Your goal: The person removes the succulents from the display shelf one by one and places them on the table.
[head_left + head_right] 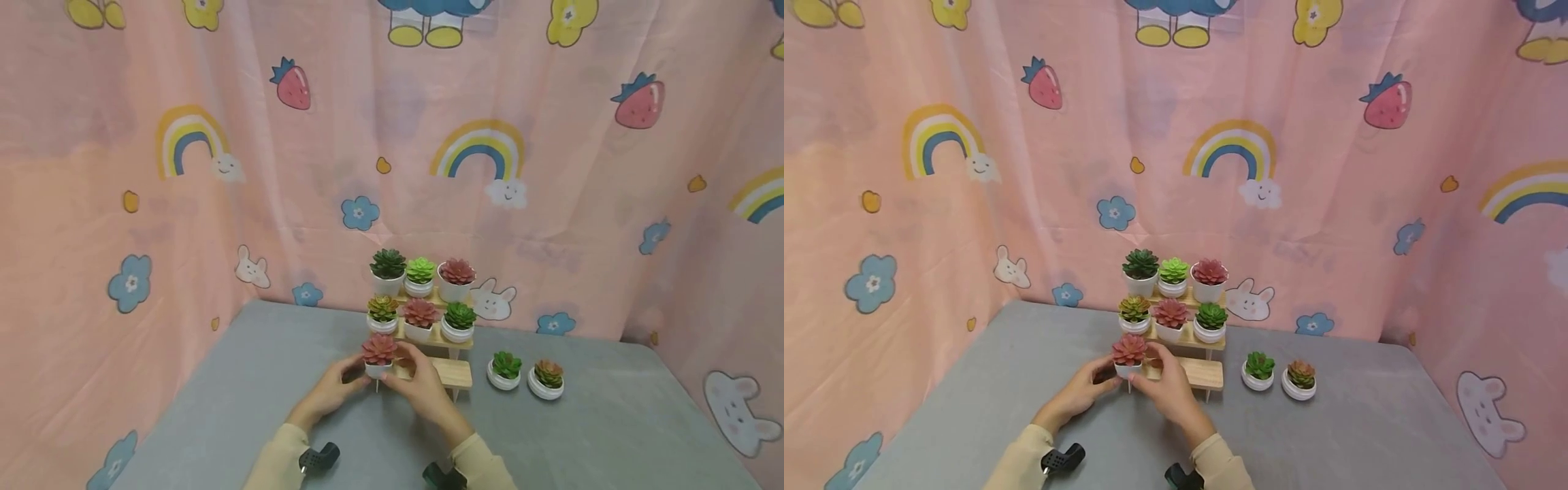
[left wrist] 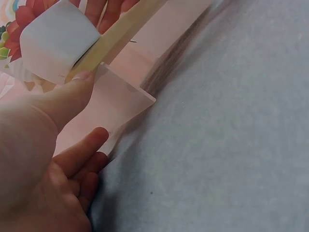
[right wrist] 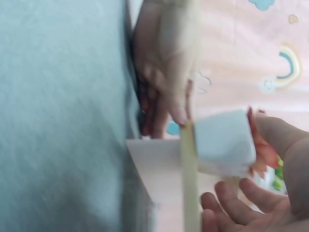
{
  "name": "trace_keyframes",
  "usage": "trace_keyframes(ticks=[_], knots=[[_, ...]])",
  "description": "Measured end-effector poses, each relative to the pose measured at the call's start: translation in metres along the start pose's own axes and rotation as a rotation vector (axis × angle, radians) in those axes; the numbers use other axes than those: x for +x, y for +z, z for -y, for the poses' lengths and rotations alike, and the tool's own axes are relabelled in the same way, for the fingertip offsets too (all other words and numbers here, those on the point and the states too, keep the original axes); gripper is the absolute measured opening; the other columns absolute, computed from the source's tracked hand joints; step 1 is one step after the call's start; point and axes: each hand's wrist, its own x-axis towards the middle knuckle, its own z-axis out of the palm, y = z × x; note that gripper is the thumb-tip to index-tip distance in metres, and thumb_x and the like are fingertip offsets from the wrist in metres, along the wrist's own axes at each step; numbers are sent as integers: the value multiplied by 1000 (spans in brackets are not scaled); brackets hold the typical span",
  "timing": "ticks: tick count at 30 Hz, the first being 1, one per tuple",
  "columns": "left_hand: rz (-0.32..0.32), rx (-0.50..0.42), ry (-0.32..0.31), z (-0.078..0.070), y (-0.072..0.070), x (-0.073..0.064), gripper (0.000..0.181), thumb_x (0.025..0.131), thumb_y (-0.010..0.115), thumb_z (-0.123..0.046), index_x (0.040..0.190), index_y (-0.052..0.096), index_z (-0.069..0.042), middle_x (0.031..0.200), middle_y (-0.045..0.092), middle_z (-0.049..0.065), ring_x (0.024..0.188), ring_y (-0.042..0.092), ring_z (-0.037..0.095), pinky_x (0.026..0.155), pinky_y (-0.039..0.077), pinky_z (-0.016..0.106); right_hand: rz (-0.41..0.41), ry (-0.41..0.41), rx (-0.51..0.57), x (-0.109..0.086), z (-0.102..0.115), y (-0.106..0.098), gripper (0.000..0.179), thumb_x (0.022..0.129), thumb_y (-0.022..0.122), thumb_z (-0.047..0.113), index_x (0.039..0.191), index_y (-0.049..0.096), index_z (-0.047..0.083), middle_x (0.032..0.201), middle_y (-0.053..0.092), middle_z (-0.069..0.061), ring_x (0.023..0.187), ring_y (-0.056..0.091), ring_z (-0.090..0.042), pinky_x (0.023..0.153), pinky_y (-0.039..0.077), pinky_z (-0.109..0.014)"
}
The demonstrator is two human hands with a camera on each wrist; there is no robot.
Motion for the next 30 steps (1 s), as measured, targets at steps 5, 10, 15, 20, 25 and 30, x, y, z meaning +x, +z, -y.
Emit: trace_keyframes(ticks=[5,10,15,20,25,30], knots=[[7,-10,-7,-3,-1,-2,59,98,67,-23,150,47,-2,148,53,21,140,47,40,116,36,59,7,-20,91,2,-3,11,64,89,78,11,144,48,3,143,57,-17,131,56,-35,114,41,-58],[4,1,-5,-4,-2,-3,59,98,67,-22,149,47,-2,148,54,21,140,48,40,116,36,59,-6,-25,112,1,-4,14,66,87,79,10,145,47,4,143,58,-16,132,56,-35,113,41,-57],[5,-2,8,-1,1,-2,58,98,67,-22,149,47,-1,147,55,21,139,49,39,115,38,58,5,-14,63,3,-10,12,69,87,79,13,147,46,4,142,58,-18,133,55,-36,114,40,-58],[4,-7,12,-1,1,-1,58,98,67,-21,149,46,1,147,54,23,140,48,41,116,37,59,2,-5,67,6,-10,11,66,88,78,11,146,47,1,140,60,-18,125,59,-32,110,44,-54],[5,5,16,-2,0,0,58,98,67,-21,149,48,-2,149,53,21,141,46,41,117,35,60,-12,-12,52,8,-10,11,60,88,78,10,141,52,-1,133,64,-19,118,61,-30,103,48,-48],[9,19,11,2,0,1,58,97,68,-22,150,48,-6,151,52,17,144,44,40,118,32,61,-19,14,-8,7,-12,12,57,87,80,15,137,58,1,130,67,-17,121,61,-31,106,46,-50]])
